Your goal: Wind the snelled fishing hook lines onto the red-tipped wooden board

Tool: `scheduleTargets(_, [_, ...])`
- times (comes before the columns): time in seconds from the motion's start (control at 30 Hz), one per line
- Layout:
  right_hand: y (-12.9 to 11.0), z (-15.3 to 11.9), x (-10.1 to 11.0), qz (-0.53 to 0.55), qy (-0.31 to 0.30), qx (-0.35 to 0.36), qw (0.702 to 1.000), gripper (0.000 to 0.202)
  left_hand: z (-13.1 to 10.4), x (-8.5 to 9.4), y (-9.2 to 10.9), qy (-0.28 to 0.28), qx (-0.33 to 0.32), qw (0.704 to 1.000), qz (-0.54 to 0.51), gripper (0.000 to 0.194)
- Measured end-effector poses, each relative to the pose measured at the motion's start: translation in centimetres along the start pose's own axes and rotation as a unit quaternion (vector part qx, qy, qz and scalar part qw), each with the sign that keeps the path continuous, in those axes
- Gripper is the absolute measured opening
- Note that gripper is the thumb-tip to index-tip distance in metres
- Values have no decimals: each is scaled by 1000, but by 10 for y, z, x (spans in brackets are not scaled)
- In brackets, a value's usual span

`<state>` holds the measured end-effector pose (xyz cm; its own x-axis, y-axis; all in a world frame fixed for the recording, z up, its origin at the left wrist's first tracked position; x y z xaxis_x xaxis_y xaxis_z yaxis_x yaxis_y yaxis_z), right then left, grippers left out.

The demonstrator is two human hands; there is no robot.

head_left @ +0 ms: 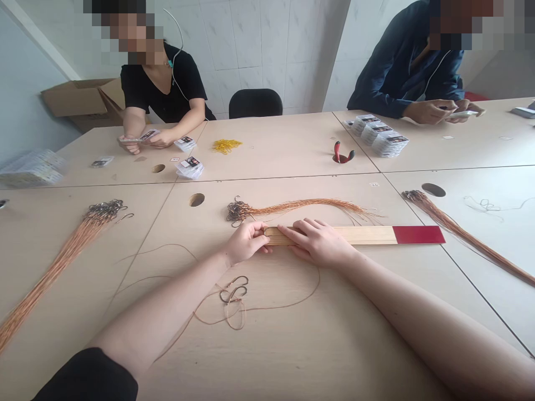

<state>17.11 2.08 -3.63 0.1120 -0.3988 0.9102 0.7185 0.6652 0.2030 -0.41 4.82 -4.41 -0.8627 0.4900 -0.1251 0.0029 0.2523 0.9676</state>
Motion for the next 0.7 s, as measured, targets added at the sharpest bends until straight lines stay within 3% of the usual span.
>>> scheduleTargets(0.53, [3, -3, 1, -6, 75, -2, 997, 40, -3, 0, 5, -9, -46, 999, -8, 18])
scheduleTargets(0.7, [4, -6, 3, -11, 113, 10, 993, 37, -5, 0, 7, -40, -45, 998, 18, 17])
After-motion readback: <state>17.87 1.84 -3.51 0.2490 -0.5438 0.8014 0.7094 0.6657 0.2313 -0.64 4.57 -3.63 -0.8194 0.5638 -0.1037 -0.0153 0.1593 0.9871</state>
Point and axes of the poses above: each hand's wrist, its own z-axis towards the middle knuckle, its own x-axis out of the back of the hand, y = z × x, the point moved 4 cm from there along z, towards the middle knuckle, and after that the axes turned 12 degrees about -z, right-handed, at the moved point
